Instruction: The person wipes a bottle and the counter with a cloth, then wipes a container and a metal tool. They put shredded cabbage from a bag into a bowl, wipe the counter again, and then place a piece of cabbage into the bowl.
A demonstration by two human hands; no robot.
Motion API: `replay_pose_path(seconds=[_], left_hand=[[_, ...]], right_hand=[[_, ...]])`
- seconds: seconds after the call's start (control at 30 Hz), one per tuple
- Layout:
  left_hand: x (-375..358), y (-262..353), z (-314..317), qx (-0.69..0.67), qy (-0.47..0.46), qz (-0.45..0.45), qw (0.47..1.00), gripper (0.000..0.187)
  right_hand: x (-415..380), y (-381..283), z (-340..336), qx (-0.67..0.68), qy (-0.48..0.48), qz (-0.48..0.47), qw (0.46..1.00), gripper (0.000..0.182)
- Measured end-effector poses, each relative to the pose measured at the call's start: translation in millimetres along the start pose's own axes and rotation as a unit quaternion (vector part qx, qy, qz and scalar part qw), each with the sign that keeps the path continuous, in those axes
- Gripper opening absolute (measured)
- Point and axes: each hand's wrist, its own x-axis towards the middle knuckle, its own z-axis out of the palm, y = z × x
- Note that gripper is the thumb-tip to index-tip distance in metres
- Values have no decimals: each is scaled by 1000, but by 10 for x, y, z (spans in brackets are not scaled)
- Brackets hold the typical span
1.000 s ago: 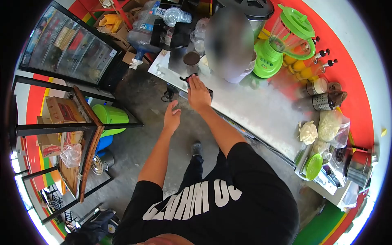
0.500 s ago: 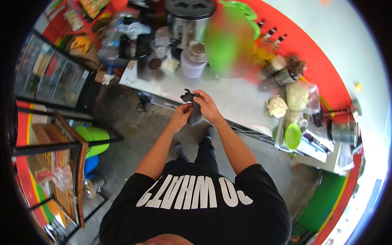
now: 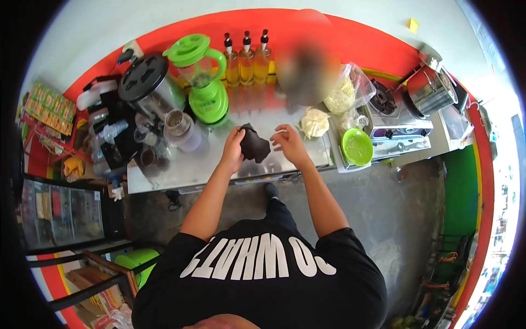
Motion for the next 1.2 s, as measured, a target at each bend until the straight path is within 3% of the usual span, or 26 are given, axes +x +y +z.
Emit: replay_pose_path(seconds=[0.07, 0.17, 0.23, 0.27, 0.33, 0.37, 0.43, 0.47, 0.53, 0.57, 0.63, 0.77, 0.93, 1.13, 1.2], left_hand=[[163, 42, 193, -31, -40, 1, 999, 14], [324, 186, 413, -3, -70, -38, 997, 21], [525, 156, 416, 1, -46, -16, 999, 22], [634, 134, 401, -2, -25, 10, 1000, 22], [778, 101, 327, -6, -19, 22, 1000, 24], [800, 110, 323, -11, 2, 11, 1000, 25], [776, 172, 375, -18, 39, -10, 999, 24], [816, 147, 352, -23, 47, -6, 999, 24], [884, 57, 281, -46, 79, 27, 995, 23], [897, 35, 265, -52, 86, 32, 994, 23], [916, 31, 266, -42, 106, 54, 992, 23], [1032, 28, 230, -36, 110, 65, 991, 23], [1361, 2, 212, -42, 98, 41, 993, 22], [1835, 28, 232, -76, 54, 3, 996, 24], [1934, 29, 207, -69, 44, -14, 997, 24]], right_hand=[[86, -80, -136, -120, -74, 27, 990, 40], [519, 150, -431, -161, -95, -59, 981, 50], [810, 79, -559, -215, 9, -33, 976, 59], [972, 54, -603, -208, 8, -31, 978, 59], [1344, 0, -683, -304, 98, -144, 937, 65], [1544, -46, -724, -302, 94, -144, 938, 65], [1955, -157, -770, -442, 111, -264, 850, 70], [2151, -216, -762, -442, 101, -266, 850, 70], [2500, -314, -742, -548, 152, -284, 772, 74], [2662, -343, -744, -549, 142, -289, 772, 74], [2964, -327, -721, -646, 143, -222, 717, 74], [3258, -318, -653, -655, 139, -181, 721, 83], [3492, -272, -626, -741, 164, -115, 641, 83], [3369, -626, -589, -772, 75, -39, 631, 83], [3510, -476, -620, -788, 101, -55, 605, 83]])
